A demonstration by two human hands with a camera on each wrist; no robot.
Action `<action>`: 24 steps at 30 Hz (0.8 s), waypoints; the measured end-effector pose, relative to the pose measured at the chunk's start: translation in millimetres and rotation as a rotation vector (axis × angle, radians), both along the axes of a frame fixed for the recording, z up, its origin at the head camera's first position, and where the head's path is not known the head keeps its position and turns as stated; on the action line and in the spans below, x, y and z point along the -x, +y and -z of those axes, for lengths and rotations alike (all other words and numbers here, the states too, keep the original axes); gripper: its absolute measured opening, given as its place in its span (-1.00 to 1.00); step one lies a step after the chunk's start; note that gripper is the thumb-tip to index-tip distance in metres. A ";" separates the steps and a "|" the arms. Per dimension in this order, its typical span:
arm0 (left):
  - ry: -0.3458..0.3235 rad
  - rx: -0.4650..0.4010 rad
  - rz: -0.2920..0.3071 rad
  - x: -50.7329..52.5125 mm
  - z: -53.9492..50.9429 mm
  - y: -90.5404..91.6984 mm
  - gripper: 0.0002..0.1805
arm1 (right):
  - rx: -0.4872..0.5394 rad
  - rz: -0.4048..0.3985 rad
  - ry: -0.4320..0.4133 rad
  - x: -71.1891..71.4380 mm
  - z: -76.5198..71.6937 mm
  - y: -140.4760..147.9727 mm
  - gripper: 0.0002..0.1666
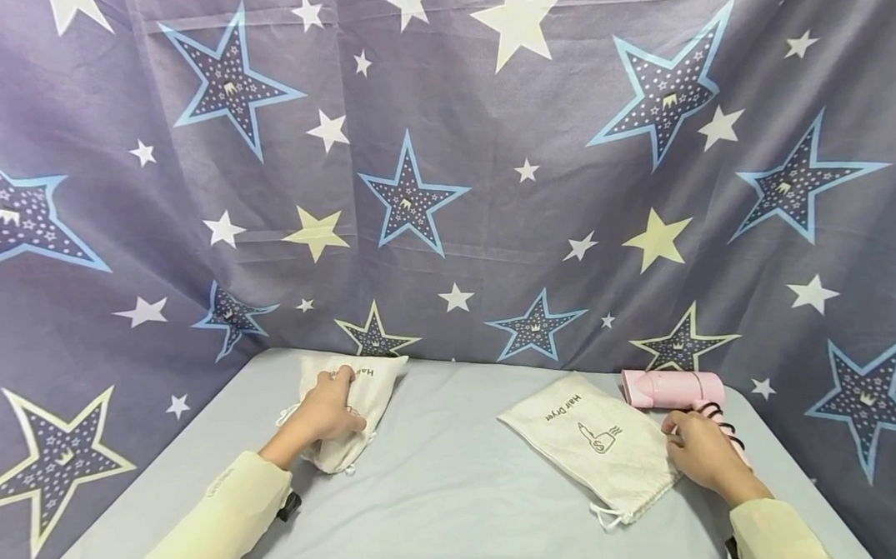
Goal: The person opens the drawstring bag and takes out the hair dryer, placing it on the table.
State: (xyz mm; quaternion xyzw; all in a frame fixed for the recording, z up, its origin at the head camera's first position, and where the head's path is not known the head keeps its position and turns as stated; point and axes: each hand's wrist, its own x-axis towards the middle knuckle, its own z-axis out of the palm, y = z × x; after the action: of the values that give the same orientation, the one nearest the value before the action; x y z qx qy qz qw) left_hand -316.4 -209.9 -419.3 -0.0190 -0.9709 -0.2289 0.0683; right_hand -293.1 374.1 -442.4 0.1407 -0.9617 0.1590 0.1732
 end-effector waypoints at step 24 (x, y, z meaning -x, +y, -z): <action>0.021 -0.034 0.045 0.5 1.2 48.4 -0.08 | 0.003 -0.017 0.017 0.7 1.6 0.7 -0.82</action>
State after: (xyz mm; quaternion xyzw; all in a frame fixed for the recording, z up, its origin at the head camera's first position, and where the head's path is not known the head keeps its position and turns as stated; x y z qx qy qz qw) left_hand -316.8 -161.5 -420.6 -0.0419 -0.9654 -0.2468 0.0736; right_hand -293.8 374.7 -444.0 0.1501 -0.9587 0.1607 0.1804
